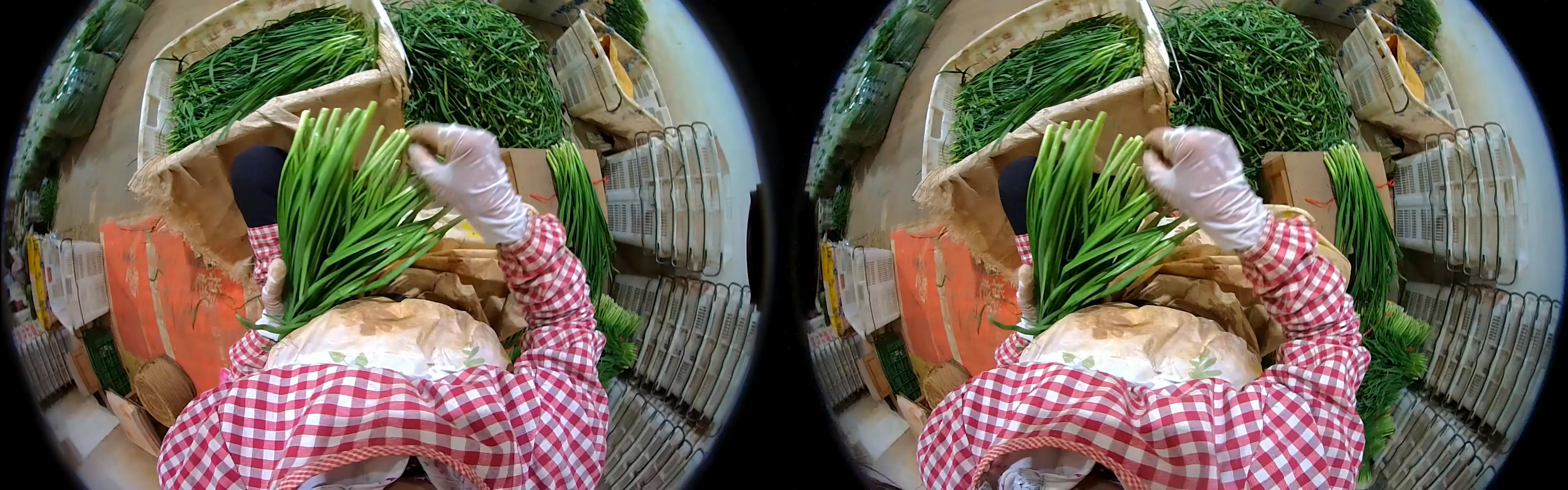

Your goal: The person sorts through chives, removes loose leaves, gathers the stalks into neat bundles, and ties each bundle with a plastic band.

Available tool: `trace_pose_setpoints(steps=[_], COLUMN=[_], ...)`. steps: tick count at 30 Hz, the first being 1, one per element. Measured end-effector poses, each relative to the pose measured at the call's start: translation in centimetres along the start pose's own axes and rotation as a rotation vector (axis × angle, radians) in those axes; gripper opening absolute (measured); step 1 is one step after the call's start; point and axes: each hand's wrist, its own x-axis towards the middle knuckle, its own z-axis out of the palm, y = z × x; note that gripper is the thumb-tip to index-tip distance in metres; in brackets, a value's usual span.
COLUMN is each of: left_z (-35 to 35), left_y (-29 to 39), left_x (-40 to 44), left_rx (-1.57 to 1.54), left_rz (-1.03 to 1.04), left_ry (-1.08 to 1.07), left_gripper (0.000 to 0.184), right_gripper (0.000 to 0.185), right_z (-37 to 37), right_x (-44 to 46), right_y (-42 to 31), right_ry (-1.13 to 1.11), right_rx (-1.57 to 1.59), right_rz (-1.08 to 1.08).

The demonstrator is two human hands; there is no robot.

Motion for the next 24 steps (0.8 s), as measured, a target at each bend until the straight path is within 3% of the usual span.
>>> trace_pose_setpoints(steps=[3, 5, 7, 8, 10, 13, 15, 17, 19, 20, 21, 22, 24], left_z=[-2.3, -2.0, -1.4, -1.0, -1.0, -1.4, -1.7, -2.8, -2.8, -2.3, -1.2, -0.1, -0.1], left_y=[-0.3, -0.2, -0.1, -0.1, -0.3, -0.3, -0.8, -0.7, -0.7, -0.9, -0.4, 0.0, -0.1], left_x=[-0.2, -0.3, -0.3, -0.1, 0.3, 0.7, 1.2, 0.8, 0.5, 0.6, 0.7, 0.7, 1.0], left_rx=[0.03, 0.047, 0.063, 0.027, -0.013, -0.08, -0.077, -0.058, -0.126, -0.184, -0.186, -0.188, -0.043], left_rz=[0.055, 0.059, 0.061, 0.069, 0.096, 0.084, 0.131, 0.148, 0.107, 0.056, 0.01, -0.036, -0.092], left_ry=[0.066, 0.102, 0.134, 0.133, 0.136, 0.056, 0.069, 0.15, 0.064, -0.018, -0.017, -0.016, 0.127], left_gripper=[0.071, 0.071, 0.071, 0.071, 0.07, 0.068, 0.065, 0.057, 0.051, 0.048, 0.047, 0.046, 0.045], right_gripper=[0.009, 0.011, 0.023, 0.036, 0.047, 0.05, 0.046, 0.027, 0.025, 0.031, 0.032, 0.034, 0.025], right_z=[-2.6, -5.6, -8.5, -8.5, -7.5, -4.0, -1.5, -2.9, -2.2, -2.9, -3.9, -4.3, -4.1], right_x=[1.5, 2.8, 3.2, 2.5, 1.2, -1.5, -2.9, -2.3, -2.4, -2.4, -2.2, -2.2, -2.6], right_y=[2.2, 5.2, 8.4, 9.5, 6.8, 4.1, 3.5, 2.5, 6.0, 7.9, 7.0, 6.7, 6.8], right_ry=[0.212, 0.364, 0.39, 0.306, -0.027, -0.462, -0.494, -0.453, -0.028, 0.029, 0.058, 0.097, 0.14], right_rx=[0.015, -0.247, -0.733, -0.767, -0.259, 0.469, 0.756, 0.306, 0.494, 0.513, 0.206, 0.12, 0.27], right_rz=[-0.055, -0.06, -0.047, 0.23, 0.507, 0.54, 0.574, 0.57, 0.68, 0.667, 0.659, 0.658, 0.53])
